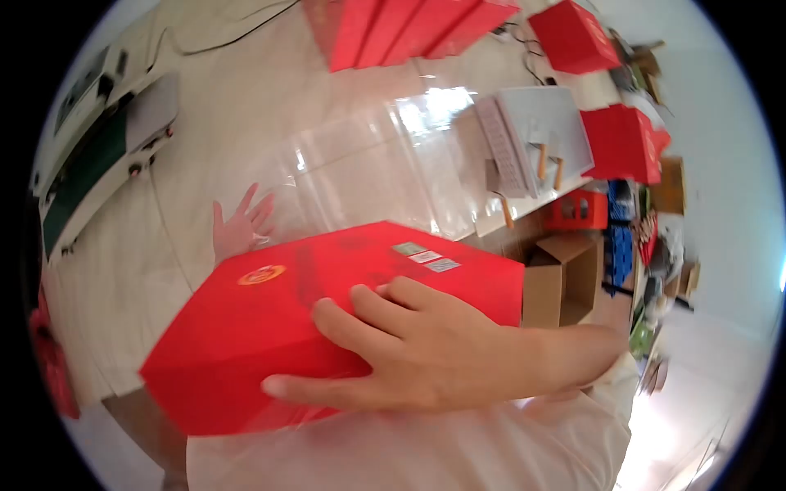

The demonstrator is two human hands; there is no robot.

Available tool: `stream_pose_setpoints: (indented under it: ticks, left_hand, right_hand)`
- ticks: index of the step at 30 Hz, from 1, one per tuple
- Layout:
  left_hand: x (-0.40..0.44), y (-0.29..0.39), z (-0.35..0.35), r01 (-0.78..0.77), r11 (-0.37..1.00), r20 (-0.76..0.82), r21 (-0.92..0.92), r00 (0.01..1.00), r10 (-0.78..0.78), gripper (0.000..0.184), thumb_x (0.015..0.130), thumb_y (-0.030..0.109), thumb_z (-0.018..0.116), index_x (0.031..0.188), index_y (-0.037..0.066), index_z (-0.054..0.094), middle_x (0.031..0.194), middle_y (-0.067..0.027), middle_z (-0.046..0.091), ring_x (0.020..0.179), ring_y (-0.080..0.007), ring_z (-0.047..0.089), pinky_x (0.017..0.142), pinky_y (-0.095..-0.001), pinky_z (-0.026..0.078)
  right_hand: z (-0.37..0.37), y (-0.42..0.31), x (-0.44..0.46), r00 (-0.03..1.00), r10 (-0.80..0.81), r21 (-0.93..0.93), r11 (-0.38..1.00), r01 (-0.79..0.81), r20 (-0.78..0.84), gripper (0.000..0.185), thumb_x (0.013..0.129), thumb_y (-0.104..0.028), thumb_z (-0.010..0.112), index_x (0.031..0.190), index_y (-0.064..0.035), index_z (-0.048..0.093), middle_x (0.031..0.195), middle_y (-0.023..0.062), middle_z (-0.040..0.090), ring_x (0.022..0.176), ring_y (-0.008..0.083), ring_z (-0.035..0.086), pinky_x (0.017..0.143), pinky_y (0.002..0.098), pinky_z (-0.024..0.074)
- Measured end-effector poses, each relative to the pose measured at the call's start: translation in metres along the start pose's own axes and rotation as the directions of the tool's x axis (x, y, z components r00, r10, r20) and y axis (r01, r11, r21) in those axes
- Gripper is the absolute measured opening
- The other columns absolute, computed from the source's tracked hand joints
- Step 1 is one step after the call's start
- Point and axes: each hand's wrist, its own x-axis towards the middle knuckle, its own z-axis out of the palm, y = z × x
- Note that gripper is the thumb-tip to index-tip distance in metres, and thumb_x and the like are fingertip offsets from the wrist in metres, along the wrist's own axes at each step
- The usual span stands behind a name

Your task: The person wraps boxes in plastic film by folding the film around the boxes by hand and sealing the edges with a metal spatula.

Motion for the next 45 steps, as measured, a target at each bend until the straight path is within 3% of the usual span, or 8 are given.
stream_pose_setpoints:
  ticks: [7, 14, 16, 20, 24, 32, 40, 45]
  left_hand:
    - [-0.095, -0.019, -0.049, -0.082, 0.988, -0.721, 0.128, 0.676, 0.149, 0.077, 0.098, 0.062, 0.020, 0.143, 0.002, 0.035, 0.146, -0.0195, 0.040, 0.135, -0.0310, 0.041, 0.111, -0.0463, 0.033]
    - [-0.152, -0.025, -0.005, -0.319, 0.939, -0.830, 0.126, 0.485, 0.276, 0.079, 0.097, 0.065, 0.019, 0.141, 0.003, 0.040, 0.144, -0.0164, 0.045, 0.132, -0.0281, 0.044, 0.110, -0.0443, 0.034]
    - [-0.185, -0.003, -0.008, -0.158, 0.936, -0.799, 0.315, 0.488, 0.351, 0.076, 0.097, 0.064, 0.023, 0.140, 0.005, 0.042, 0.141, -0.0132, 0.049, 0.131, -0.0260, 0.045, 0.108, -0.0430, 0.035]
    - [-0.222, 0.058, 0.003, 0.242, 0.527, -0.553, 0.815, 0.050, 0.832, 0.070, 0.098, 0.060, 0.032, 0.143, 0.008, 0.040, 0.142, -0.0107, 0.048, 0.133, -0.0215, 0.043, 0.111, -0.0422, 0.030]
    - [-0.177, 0.106, 0.090, 0.537, 0.165, -0.230, 0.827, 0.055, 0.972, 0.053, 0.101, 0.044, 0.042, 0.134, 0.004, 0.050, 0.136, -0.0073, 0.053, 0.128, -0.0190, 0.048, 0.108, -0.0373, 0.033]
    - [0.020, 0.084, 0.082, 0.382, -0.716, -0.100, 0.584, 0.910, 0.403, 0.068, 0.080, 0.028, 0.075, 0.138, 0.010, 0.046, 0.139, -0.0120, 0.048, 0.132, -0.0305, 0.041, 0.110, -0.0424, 0.033]
    - [0.090, 0.059, -0.014, 0.446, -0.890, -0.686, 0.090, 0.676, 0.269, 0.072, 0.067, 0.037, 0.083, 0.126, 0.013, 0.051, 0.127, -0.0108, 0.054, 0.124, -0.0293, 0.047, 0.100, -0.0471, 0.041]
    - [0.066, 0.068, -0.032, 0.432, -0.884, -0.565, 0.177, 0.781, 0.268, 0.059, 0.065, 0.034, 0.084, 0.112, 0.014, 0.055, 0.113, -0.0078, 0.055, 0.115, -0.0286, 0.052, 0.092, -0.0457, 0.046]
  right_hand:
    - [0.041, 0.031, -0.029, 0.913, -0.107, -0.045, 0.990, 0.135, 0.394, 0.063, 0.078, -0.029, 0.070, 0.137, -0.0326, 0.050, 0.115, 0.0173, 0.057, 0.094, 0.0303, 0.059, 0.076, 0.0357, 0.0480]
    - [0.048, 0.047, -0.037, 0.868, -0.017, 0.105, 0.994, -0.040, 0.497, 0.075, 0.073, -0.026, 0.072, 0.143, -0.0269, 0.044, 0.118, 0.0186, 0.053, 0.093, 0.0304, 0.056, 0.080, 0.0379, 0.0442]
    - [0.046, 0.048, -0.038, 0.885, -0.037, 0.088, 0.996, -0.004, 0.465, 0.075, 0.077, -0.022, 0.069, 0.146, -0.0248, 0.040, 0.116, 0.0176, 0.053, 0.090, 0.0277, 0.054, 0.077, 0.0332, 0.0437]
    - [0.048, 0.049, -0.038, 0.883, -0.089, 0.050, 0.996, 0.074, 0.460, 0.074, 0.079, -0.019, 0.066, 0.147, -0.0232, 0.038, 0.114, 0.0175, 0.054, 0.090, 0.0283, 0.055, 0.077, 0.0341, 0.0440]
    - [0.057, 0.053, -0.043, 0.885, -0.110, 0.018, 0.993, 0.114, 0.453, 0.072, 0.081, -0.016, 0.063, 0.148, -0.0213, 0.037, 0.113, 0.0171, 0.054, 0.089, 0.0293, 0.054, 0.077, 0.0345, 0.0437]
    - [0.071, 0.053, -0.057, 0.865, -0.078, 0.065, 0.996, 0.053, 0.496, 0.081, 0.072, -0.025, 0.074, 0.146, -0.0230, 0.040, 0.118, 0.0177, 0.053, 0.097, 0.0316, 0.054, 0.082, 0.0377, 0.0436]
    - [0.088, 0.055, -0.083, 0.884, 0.022, 0.094, 0.993, -0.075, 0.466, 0.088, 0.064, -0.030, 0.082, 0.143, -0.0254, 0.043, 0.122, 0.0176, 0.052, 0.103, 0.0322, 0.054, 0.084, 0.0386, 0.0435]
    - [0.094, 0.057, -0.091, 0.920, 0.009, 0.101, 0.993, -0.053, 0.391, 0.077, 0.072, -0.027, 0.076, 0.142, -0.0227, 0.044, 0.119, 0.0159, 0.053, 0.099, 0.0298, 0.054, 0.080, 0.0360, 0.0434]
